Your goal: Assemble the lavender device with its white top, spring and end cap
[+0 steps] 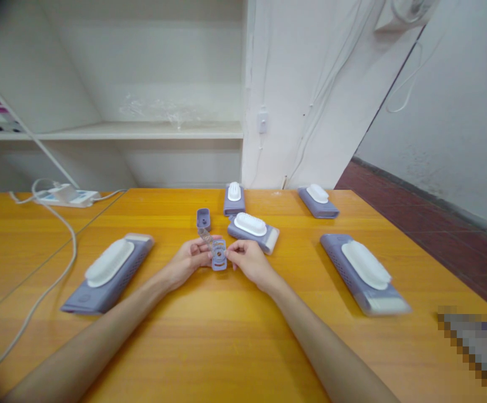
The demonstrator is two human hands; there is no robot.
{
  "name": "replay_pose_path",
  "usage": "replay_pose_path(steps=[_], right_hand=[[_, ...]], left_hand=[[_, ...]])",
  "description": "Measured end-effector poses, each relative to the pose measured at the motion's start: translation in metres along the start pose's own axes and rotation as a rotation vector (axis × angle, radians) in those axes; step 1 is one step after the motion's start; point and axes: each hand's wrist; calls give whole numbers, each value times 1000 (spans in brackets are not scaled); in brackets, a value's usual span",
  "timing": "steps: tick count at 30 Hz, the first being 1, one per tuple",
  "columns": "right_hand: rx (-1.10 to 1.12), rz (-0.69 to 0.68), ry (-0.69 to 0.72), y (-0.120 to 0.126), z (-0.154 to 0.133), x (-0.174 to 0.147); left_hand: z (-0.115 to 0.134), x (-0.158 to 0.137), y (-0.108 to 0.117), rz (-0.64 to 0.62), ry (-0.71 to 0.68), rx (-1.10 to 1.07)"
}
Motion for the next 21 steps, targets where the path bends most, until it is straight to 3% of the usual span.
replay_pose_path(steps=[9, 21], right_hand=[[90, 77, -22, -7, 5, 1], [148, 61, 1, -7, 3, -1]], left_hand=[[5, -1, -1, 23, -11, -32], [3, 0, -3, 34, -8, -46]])
Point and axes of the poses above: each hand's wrist, its own x-axis towards the middle knuckle, its own y-axis out of the back of the hand, z = x × y, and after that the axes turned 15 degrees about x, right-handed
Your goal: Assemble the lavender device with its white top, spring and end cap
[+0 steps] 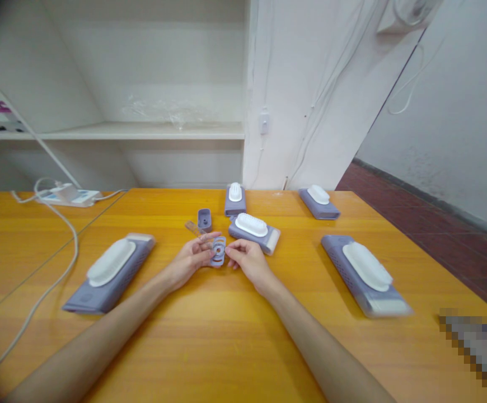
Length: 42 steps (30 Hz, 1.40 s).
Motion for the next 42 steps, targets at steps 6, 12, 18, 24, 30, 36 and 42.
replay_pose_path(steps=[6, 12, 18, 24, 30, 36, 42], right_hand=[[41, 9, 19, -4, -3, -1], [5, -10, 5, -2, 1, 0], [-22, -30, -30, 3, 2, 2], [-48, -55, -13, 3, 3, 2], [-37, -81, 11, 2, 5, 2], [-33, -57, 36, 0, 6, 4], [-33, -33, 95, -2, 5, 1]], left_hand=[[1, 0, 1, -4, 26, -36], [0, 0, 0, 0, 36, -15], [-1, -2, 1, -14, 9, 64], [0, -2, 2, -39, 28, 74], [1, -3, 3, -52, 55, 46], [3, -4, 0, -21, 57, -10], [2, -1, -5, 77, 30, -89]])
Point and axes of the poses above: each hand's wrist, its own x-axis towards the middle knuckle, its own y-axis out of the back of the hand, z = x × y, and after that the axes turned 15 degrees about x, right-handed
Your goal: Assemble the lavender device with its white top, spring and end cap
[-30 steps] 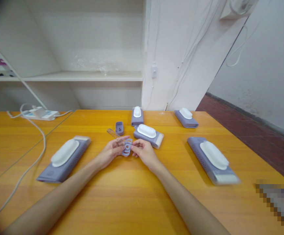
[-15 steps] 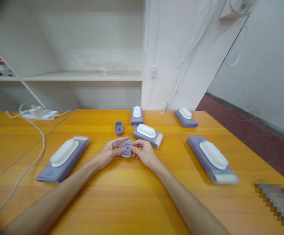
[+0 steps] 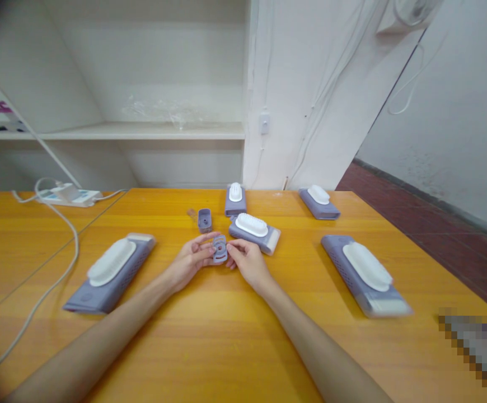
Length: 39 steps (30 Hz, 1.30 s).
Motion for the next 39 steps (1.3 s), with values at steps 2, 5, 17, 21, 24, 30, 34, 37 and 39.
replay_pose_path(steps=[2, 5, 17, 21, 24, 30, 34, 37, 39], right_hand=[[20, 8, 27, -2, 2, -2], [-29, 13, 88, -5, 9, -5], [17, 22, 66, -7, 11, -3], [23, 37, 48, -7, 11, -4], [50, 12, 52, -6, 12, -3], [36, -23, 64, -4, 11, -4], [87, -9, 51, -4, 13, -5], [82, 15, 50, -3, 17, -5], [80, 24, 56, -4, 18, -5]], left_hand=[[-3, 2, -1, 64, -6, -2], [-6, 3, -3, 170, -6, 23], [-6, 2, -5, 155, -17, 84], [-7, 3, -4, 123, -3, 78], [-7, 3, -5, 134, -9, 86], [-5, 3, -6, 159, 7, 112], [-5, 3, -5, 142, -17, 101], [-6, 3, -4, 173, -4, 99], [-6, 2, -4, 191, -4, 103]])
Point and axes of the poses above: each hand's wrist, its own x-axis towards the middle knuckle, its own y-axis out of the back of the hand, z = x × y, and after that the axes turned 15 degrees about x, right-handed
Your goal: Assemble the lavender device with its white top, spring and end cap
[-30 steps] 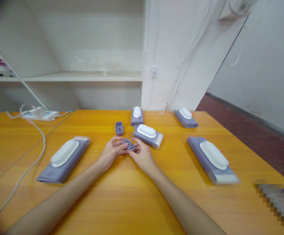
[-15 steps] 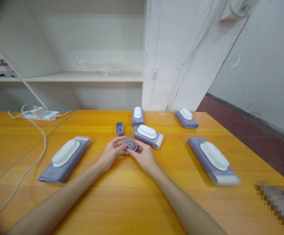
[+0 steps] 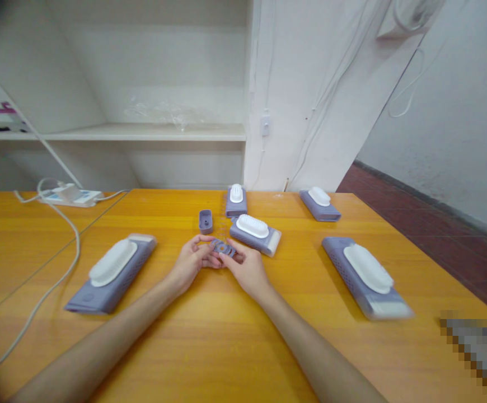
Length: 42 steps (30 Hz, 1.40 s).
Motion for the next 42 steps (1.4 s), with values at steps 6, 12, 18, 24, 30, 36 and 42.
replay_pose_path(steps=[6, 12, 18, 24, 30, 36, 42], right_hand=[[12, -6, 54, -4, -8, -1], [-36, 181, 157, 0, -9, 2], [-287, 169, 207, 2, -7, -1], [-565, 146, 488, -1, -11, -6], [-958, -29, 669, 4, -12, -7], [-1010, 106, 650, 9, -16, -4], [-779, 257, 736, 8, -14, -8]], left_hand=[[-1, -1, -1, 52, -36, -27], [-3, 4, 6, 258, -32, -86], [0, 3, 6, 262, -26, -82], [1, 3, 11, 271, -34, -31], [-3, 2, 17, 16, -33, 175], [-3, -2, 12, -121, -111, 249], [-1, 2, 11, 411, -430, 892]])
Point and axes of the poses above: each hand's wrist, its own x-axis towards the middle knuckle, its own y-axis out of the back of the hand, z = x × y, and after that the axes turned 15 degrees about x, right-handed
